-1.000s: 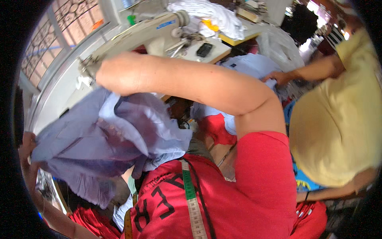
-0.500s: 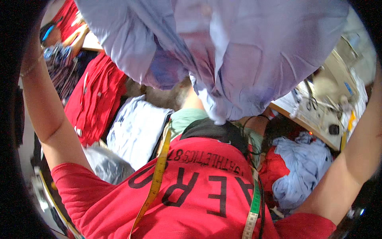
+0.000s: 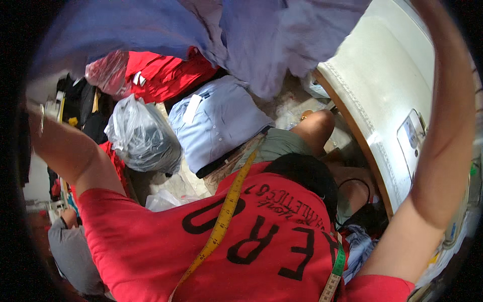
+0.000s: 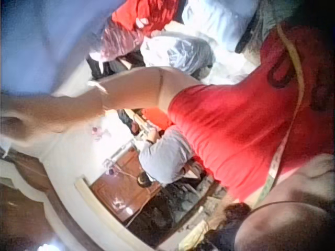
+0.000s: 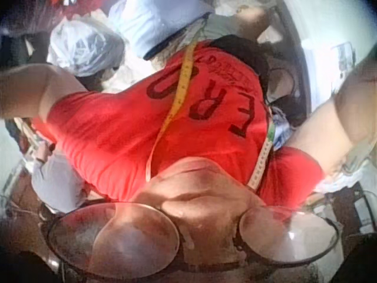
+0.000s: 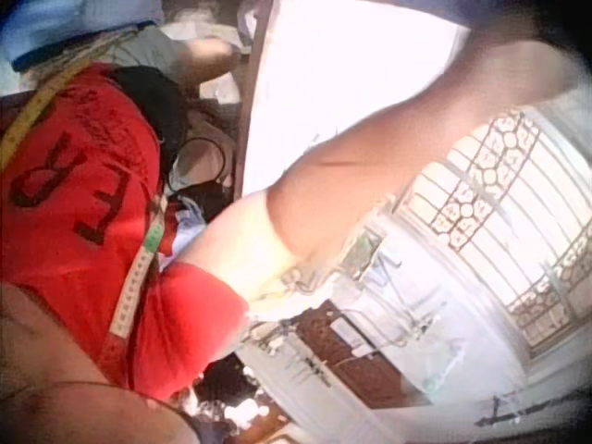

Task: The person trims excess thread from a blue shirt using snips, feeds the fabric through a sewing machine to stitch a seam, and then folds the finished shirt onto a stack of red fabric.

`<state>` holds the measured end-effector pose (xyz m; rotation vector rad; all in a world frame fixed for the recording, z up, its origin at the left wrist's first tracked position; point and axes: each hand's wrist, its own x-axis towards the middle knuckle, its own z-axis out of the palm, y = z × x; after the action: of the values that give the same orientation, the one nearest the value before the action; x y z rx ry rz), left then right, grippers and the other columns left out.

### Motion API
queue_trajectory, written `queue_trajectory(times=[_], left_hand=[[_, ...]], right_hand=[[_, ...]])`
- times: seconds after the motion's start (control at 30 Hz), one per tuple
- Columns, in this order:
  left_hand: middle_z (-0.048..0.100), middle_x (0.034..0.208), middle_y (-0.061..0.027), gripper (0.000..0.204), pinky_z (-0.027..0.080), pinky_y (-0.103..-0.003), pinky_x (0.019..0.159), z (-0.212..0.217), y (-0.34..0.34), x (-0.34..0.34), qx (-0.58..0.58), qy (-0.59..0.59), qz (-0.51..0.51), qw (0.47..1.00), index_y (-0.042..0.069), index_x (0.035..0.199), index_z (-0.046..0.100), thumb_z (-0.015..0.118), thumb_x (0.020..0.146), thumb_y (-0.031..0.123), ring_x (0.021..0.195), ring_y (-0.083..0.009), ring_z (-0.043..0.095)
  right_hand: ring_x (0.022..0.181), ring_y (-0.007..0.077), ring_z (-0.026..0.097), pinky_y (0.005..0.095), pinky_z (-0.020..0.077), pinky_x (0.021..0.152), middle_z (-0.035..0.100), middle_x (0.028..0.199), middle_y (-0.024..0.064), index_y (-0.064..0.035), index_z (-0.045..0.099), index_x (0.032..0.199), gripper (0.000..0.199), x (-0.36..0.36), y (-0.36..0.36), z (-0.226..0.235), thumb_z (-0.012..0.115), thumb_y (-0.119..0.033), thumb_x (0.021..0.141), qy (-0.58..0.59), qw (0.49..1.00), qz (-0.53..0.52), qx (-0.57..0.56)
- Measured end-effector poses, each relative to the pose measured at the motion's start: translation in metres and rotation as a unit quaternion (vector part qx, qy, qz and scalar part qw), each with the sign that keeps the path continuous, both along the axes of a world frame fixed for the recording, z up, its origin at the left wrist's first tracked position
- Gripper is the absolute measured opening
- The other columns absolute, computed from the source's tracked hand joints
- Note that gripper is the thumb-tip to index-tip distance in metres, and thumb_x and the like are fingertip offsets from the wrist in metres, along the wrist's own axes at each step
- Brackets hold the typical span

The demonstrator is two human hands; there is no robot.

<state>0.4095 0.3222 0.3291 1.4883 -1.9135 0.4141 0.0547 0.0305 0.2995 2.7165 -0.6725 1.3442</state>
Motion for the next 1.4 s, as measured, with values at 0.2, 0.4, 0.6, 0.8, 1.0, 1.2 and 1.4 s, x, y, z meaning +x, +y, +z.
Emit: queue_trajectory(times=[0.2,0.4,0.6,0.8,1.0,1.2,1.4], left_hand=[[0.051,0.061,-0.0032,0.022,0.035,-0.034,0.04,-0.059,0.088,-0.047,0.266,0.072,-0.138,0.951,0.0,0.087,0.065,0.072,0.073,0.015,0.043,-0.0178,0.05],[0.054,0.063,-0.0064,0.013,0.041,-0.037,0.045,-0.129,0.108,-0.065,0.431,0.194,-0.222,0.853,0.001,0.088,0.065,0.071,0.082,0.011,0.051,-0.0227,0.057],[0.055,0.064,-0.0052,0.019,0.041,-0.029,0.054,-0.222,0.093,-0.047,0.515,0.41,-0.103,0.746,0.0,0.086,0.066,0.071,0.088,0.018,0.058,-0.0149,0.052],[0.058,0.077,0.0048,0.029,0.042,-0.026,0.065,-0.314,0.043,0.096,0.433,0.423,0.211,0.767,0.002,0.098,0.068,0.073,0.086,0.028,0.073,-0.0065,0.05],[0.057,0.125,-0.0187,0.065,0.048,-0.043,0.092,-0.387,-0.004,0.071,0.357,0.015,0.381,0.853,0.008,0.127,0.054,0.08,0.072,0.03,0.108,-0.0368,0.058],[0.041,0.14,-0.0193,0.071,0.035,-0.059,0.099,-0.48,0.063,-0.087,0.4,0.145,0.221,0.878,0.01,0.133,0.049,0.076,0.074,0.04,0.129,-0.0405,0.038],[0.032,0.151,-0.0184,0.078,0.028,-0.069,0.102,-0.481,0.08,-0.078,0.568,0.086,0.269,0.773,0.016,0.14,0.044,0.073,0.076,0.046,0.135,-0.0404,0.036]], right_hand=[[0.087,0.0291,0.064,0.0372,0.0487,0.08,0.067,0.094,0.0121,-0.0082,0.068,0.104,0.038,0.005,0.05,-0.123,0.054,0.008,0.074,0.115,0.917,0.279,0.259],[0.093,0.0217,0.062,0.0326,0.039,0.085,0.067,0.094,0.0039,-0.0115,0.067,0.101,0.04,-0.004,0.076,-0.182,0.06,0.006,0.066,0.36,0.832,0.28,0.317],[0.094,0.0315,0.058,0.0402,0.0452,0.085,0.063,0.091,0.0095,-0.0056,0.064,0.092,0.022,0.018,0.046,-0.264,0.058,0.004,0.073,0.399,0.835,0.232,0.3],[0.098,0.0371,0.057,0.0441,0.0462,0.087,0.063,0.095,0.0163,-0.005,0.063,0.096,0.023,0.148,-0.003,-0.287,0.051,0.003,0.078,0.26,0.905,0.181,0.284],[0.126,0.0399,0.044,0.0429,0.0389,0.106,0.04,0.138,0.0202,-0.0098,0.048,0.133,0.063,0.176,0.019,-0.383,0.07,-0.002,0.075,0.21,0.908,0.182,0.314],[0.131,0.0298,0.043,0.05,0.04,0.103,0.046,0.141,0.0074,-0.0166,0.057,0.128,0.049,0.112,0.077,-0.441,0.07,-0.022,0.08,0.5,0.734,0.292,0.355],[0.137,0.0249,0.035,0.0577,0.0315,0.106,0.043,0.146,0.0032,-0.017,0.057,0.129,0.047,0.117,0.074,-0.442,0.065,-0.027,0.084,0.615,0.695,0.207,0.31]])
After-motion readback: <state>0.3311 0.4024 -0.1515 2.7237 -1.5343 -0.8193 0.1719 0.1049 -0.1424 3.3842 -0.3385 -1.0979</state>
